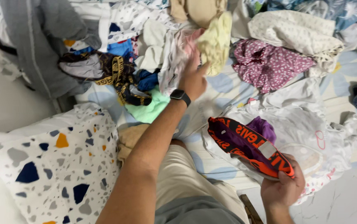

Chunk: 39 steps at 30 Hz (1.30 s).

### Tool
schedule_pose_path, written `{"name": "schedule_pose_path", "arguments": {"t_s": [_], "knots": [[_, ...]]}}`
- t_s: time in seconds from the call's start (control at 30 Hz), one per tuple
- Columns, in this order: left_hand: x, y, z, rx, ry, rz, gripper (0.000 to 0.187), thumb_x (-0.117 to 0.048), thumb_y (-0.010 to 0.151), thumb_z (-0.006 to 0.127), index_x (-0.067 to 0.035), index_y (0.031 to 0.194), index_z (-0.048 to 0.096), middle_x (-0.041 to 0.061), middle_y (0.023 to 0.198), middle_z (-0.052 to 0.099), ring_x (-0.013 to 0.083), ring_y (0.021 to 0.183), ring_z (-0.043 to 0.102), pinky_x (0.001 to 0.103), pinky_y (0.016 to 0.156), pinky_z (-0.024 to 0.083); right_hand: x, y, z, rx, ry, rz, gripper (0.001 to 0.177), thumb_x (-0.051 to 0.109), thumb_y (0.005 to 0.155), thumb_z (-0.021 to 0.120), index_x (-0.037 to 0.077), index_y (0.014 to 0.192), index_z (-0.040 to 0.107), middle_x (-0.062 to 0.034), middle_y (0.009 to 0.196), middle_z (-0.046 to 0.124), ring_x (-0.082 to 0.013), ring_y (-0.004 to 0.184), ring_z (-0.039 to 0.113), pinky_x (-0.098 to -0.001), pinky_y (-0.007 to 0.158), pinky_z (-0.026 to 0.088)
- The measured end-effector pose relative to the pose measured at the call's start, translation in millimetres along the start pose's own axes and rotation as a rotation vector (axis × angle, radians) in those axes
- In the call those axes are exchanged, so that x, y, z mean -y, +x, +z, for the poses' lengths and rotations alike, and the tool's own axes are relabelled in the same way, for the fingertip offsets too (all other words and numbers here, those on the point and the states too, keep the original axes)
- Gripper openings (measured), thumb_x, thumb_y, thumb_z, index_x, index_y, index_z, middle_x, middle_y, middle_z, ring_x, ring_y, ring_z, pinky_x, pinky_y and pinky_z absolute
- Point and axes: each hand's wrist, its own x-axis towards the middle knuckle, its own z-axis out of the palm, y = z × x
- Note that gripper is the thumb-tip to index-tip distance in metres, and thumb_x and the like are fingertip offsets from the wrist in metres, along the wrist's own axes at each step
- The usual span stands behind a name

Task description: The person unhooks undergarments and clothes from a green multi-clip hanger onto a bed, then moves the empty hanger to a sofa and sorts the laundry on the bed.

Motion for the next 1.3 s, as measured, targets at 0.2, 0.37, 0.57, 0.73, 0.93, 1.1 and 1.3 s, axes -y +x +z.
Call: {"name": "schedule_pose_path", "arguments": {"t_s": [0.2,0.37,0.57,0.73,0.93,1.1,1.3], "knots": [[79,-61,-35,0.123,0.265,-0.911,0.074,-0.037,0.069,0.069,-0.019,0.13,0.033,0.019,0.14,0.023,0.0374,0.127,0.021,0.055,0.091,0.015,-16,22,20,0.064,0.012,-0.005,0.038,0.007,0.068,0.039,-0.012,0.099,0.051,-0.0154,0.095,0.055,-0.0215,0.09,0.055,-0.0295,0.088,0.045],[111,-113,-44,0.388,0.229,-0.814,0.029,-0.019,0.079,0.06,-0.019,0.109,0.06,0.005,0.113,0.056,0.0244,0.111,0.049,0.049,0.094,0.032,-83,55,18,0.15,-0.656,0.256,0.03,0.012,0.081,0.047,-0.012,0.098,0.054,-0.0196,0.088,0.056,-0.026,0.079,0.053,-0.033,0.075,0.042],[25,-136,-26,-0.06,-0.456,-0.277,0.036,0.004,0.07,0.06,-0.003,0.105,0.055,0.014,0.121,0.053,0.0315,0.112,0.051,0.035,0.094,0.043,-98,50,55,0.432,-0.935,0.28,0.06,0.023,0.072,0.063,-0.001,0.12,0.035,-0.0116,0.107,0.052,-0.0229,0.093,0.054,-0.0314,0.072,0.046],[-34,-137,-35,0.09,-0.642,0.063,0.036,0.004,0.063,0.058,-0.005,0.098,0.059,0.012,0.114,0.056,0.0305,0.113,0.051,0.039,0.097,0.04,-100,66,114,0.221,-0.139,0.786,0.023,0.013,0.081,0.054,0.001,0.101,0.054,-0.0072,0.089,0.06,-0.0155,0.076,0.058,-0.0298,0.064,0.048],[47,-46,-30,-0.121,-0.127,-0.551,0.075,-0.021,0.066,0.073,-0.006,0.129,0.035,0.031,0.131,0.028,0.0446,0.121,0.032,0.043,0.099,0.03,-98,87,123,0.259,-0.468,0.524,0.007,0.004,0.081,0.054,-0.001,0.082,0.059,-0.0071,0.07,0.06,-0.0134,0.061,0.055,-0.0265,0.056,0.045],[136,-5,-30,0.22,0.122,-0.743,0.079,-0.023,0.06,0.079,-0.02,0.127,0.038,0.023,0.131,0.03,0.0383,0.118,0.032,0.044,0.093,0.03,-93,82,99,0.313,-0.66,0.425,0.01,0.005,0.083,0.054,-0.004,0.081,0.06,-0.0079,0.071,0.06,-0.0127,0.064,0.056,-0.0252,0.059,0.045],[54,-61,44,0.652,-0.745,-0.745,0.031,0.002,0.075,0.044,-0.012,0.1,0.056,0.009,0.094,0.061,0.0302,0.075,0.064,0.044,0.058,0.046,-119,83,67,-0.019,-0.412,0.609,0.01,0.004,0.08,0.05,0.003,0.083,0.059,-0.005,0.073,0.061,-0.0125,0.065,0.058,-0.0276,0.054,0.046]]}}
